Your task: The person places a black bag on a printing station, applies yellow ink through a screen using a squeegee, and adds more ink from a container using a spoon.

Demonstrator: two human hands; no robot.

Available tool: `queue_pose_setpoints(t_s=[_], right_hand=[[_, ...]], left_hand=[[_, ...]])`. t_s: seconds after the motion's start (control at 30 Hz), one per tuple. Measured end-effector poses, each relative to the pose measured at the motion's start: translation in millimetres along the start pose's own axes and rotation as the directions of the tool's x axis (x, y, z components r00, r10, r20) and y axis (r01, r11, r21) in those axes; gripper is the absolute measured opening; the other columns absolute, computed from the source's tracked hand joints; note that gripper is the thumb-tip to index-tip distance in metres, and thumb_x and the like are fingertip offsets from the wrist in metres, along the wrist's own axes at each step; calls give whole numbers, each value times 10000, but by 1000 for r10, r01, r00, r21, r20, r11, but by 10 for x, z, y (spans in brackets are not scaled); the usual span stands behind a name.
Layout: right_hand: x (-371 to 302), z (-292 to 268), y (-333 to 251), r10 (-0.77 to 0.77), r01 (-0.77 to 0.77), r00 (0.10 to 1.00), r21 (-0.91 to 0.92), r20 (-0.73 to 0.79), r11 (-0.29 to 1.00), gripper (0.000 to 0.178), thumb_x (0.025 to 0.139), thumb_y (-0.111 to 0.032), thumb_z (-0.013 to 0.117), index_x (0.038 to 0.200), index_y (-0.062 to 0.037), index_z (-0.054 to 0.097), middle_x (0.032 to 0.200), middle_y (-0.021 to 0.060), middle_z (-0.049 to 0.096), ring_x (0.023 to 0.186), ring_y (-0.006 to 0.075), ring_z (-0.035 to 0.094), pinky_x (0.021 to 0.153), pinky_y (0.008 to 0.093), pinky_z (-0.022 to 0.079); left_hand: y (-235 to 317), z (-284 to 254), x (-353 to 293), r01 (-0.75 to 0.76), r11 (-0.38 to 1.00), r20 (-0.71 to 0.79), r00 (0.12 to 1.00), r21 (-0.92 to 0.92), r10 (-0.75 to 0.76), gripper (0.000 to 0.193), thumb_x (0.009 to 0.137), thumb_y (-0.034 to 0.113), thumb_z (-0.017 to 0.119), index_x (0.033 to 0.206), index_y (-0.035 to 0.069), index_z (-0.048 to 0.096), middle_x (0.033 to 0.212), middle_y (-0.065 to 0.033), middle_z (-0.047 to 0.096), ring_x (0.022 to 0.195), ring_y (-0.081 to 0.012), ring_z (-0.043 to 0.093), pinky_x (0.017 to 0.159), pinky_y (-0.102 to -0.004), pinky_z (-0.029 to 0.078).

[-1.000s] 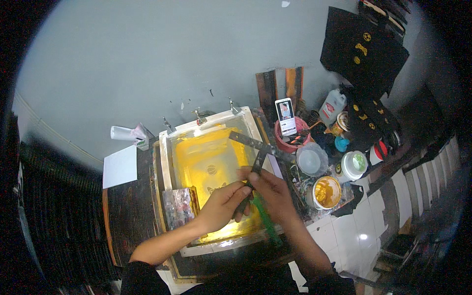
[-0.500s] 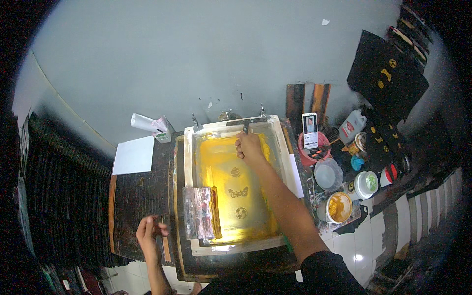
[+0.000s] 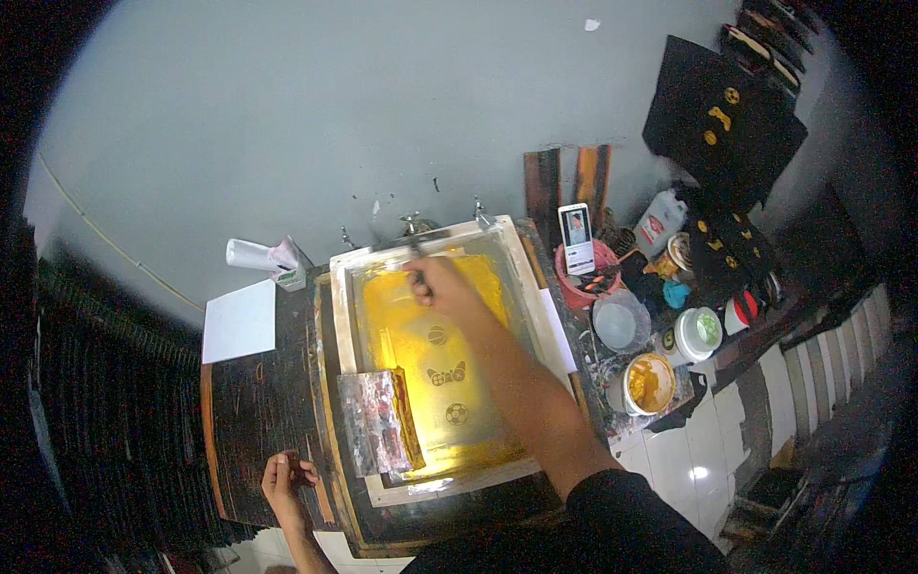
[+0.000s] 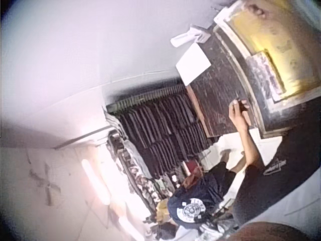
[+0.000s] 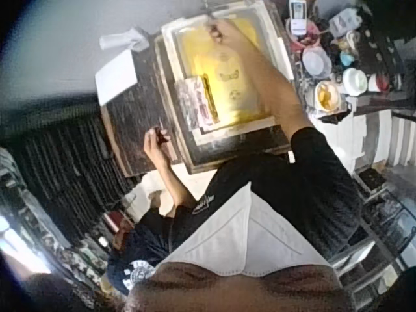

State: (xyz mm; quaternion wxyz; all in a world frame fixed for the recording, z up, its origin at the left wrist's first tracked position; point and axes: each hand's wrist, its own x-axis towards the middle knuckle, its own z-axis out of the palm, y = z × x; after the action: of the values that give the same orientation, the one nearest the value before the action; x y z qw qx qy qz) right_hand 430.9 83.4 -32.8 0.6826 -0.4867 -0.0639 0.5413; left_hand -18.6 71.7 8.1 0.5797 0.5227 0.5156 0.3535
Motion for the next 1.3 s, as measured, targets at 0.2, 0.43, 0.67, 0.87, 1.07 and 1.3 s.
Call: queue_pose_setpoints(t_s=[0.2,0.43,0.67,0.87,1.07,1.3], right_hand=[[-879,-627,-409,-174,172,984,-68,-33,983,224,1029,-213,571,1143,-21,590,826,55,641,552,109,535,438,277,407],[-1991,-905,-374,-476,468,871,-91,-118,879,213,974,-166,607,1134,-24,605,934,133,713,749,198,648,650,339,520],[-2461,-1758,-909,-613,721,655,123,-442,682,138,967,-241,637,956,-107,608,773,40,610,797,184,626,705,305,466],[-2263,-2023,-1234,-604,641,704,-33,-374,767,426,929,-326,526,1110,45,628,1226,270,694,1094,330,676,975,459,503],[-1847,-2012,-1308,-502,449,798,-227,-335,864,436,924,-229,453,1124,112,636,1121,269,722,1037,310,712,949,435,559],[-1383,-2309,-1360,-289,-11,909,-714,-298,700,374,906,-245,484,1001,25,725,942,135,769,764,244,714,690,377,547]], left_hand=[[-92,201,51,67,995,117,991,-75,-58,302,1055,277,575,1054,-17,646,837,-108,718,654,-155,647,638,-290,511],[-11,428,101,-41,999,169,985,34,35,274,1036,281,611,1034,14,677,907,-97,721,786,-156,665,733,-314,527],[-67,322,21,-33,983,141,990,180,7,262,1031,274,618,1006,25,696,928,-54,697,849,-130,620,803,-292,483],[-168,303,-2,-3,985,154,988,172,-24,278,1029,297,618,1005,31,697,937,-35,672,884,-130,595,826,-299,466],[-133,355,-3,29,957,123,990,288,-67,309,1040,316,603,1029,21,698,903,-32,643,887,-140,596,846,-316,472],[-144,330,-49,110,978,103,986,180,-129,332,1047,327,593,1049,10,692,902,-14,622,876,-112,561,846,-295,459]])
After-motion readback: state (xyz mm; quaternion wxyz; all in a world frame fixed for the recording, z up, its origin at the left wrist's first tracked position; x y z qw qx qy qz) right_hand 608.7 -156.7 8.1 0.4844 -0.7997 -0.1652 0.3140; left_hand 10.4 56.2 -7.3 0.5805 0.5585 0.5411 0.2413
